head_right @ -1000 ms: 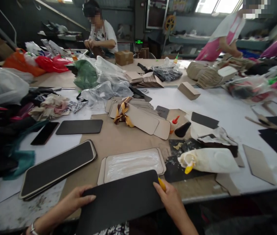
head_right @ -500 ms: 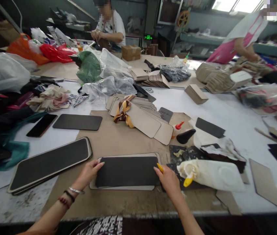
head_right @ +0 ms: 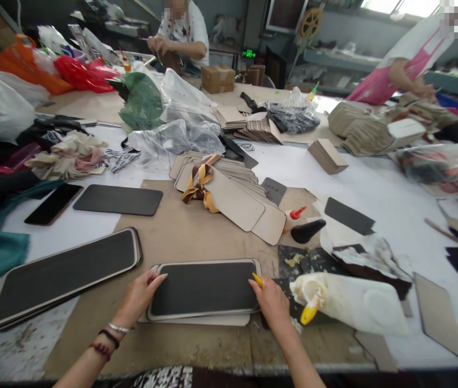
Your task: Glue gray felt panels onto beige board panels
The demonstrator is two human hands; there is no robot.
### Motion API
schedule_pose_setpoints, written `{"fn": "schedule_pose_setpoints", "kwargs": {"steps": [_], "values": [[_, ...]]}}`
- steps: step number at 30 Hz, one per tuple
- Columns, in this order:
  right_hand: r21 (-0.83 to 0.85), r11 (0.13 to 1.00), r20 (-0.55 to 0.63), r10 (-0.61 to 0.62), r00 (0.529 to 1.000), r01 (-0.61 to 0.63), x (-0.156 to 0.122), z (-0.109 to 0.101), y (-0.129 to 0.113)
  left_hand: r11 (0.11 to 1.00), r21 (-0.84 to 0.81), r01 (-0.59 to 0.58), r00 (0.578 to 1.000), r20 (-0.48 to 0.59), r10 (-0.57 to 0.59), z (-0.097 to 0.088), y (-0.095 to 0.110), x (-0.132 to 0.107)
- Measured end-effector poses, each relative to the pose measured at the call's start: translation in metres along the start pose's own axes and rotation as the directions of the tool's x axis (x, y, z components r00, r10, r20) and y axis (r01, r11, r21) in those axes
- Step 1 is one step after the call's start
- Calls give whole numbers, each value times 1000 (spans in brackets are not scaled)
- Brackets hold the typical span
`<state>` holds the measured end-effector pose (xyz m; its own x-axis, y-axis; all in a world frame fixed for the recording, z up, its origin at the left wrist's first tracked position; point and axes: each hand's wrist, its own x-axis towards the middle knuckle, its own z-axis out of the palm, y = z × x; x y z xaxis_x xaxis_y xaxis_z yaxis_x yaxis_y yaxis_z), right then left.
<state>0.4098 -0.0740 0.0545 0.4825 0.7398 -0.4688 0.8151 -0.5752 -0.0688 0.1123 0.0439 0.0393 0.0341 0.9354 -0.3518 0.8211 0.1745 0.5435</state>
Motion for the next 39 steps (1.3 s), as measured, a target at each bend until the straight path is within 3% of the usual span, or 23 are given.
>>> {"fn": "schedule_pose_setpoints", "kwargs": {"steps": [18,25,31,35,39], "values": [[-34,999,108,-20,994,24,9,1,2,996,-88,26,996,-85,-34,-1,4,-2],[-34,999,58,4,998,-2,7,4,0,999,-32,40,996,-84,-43,0,2,-5],[-4,1000,21,14,1000,-14,2,1,-4,998,36,-49,984,-171,55,2,-5,-8],[14,1000,4,26,1000,-26,0,0,-6,991,-115,67,992,-101,-79,-1,-6,-5],[5,1000,-80,8,997,-7,1,6,-3,923,-349,164,982,-26,-184,-5,-8,-1]]}}
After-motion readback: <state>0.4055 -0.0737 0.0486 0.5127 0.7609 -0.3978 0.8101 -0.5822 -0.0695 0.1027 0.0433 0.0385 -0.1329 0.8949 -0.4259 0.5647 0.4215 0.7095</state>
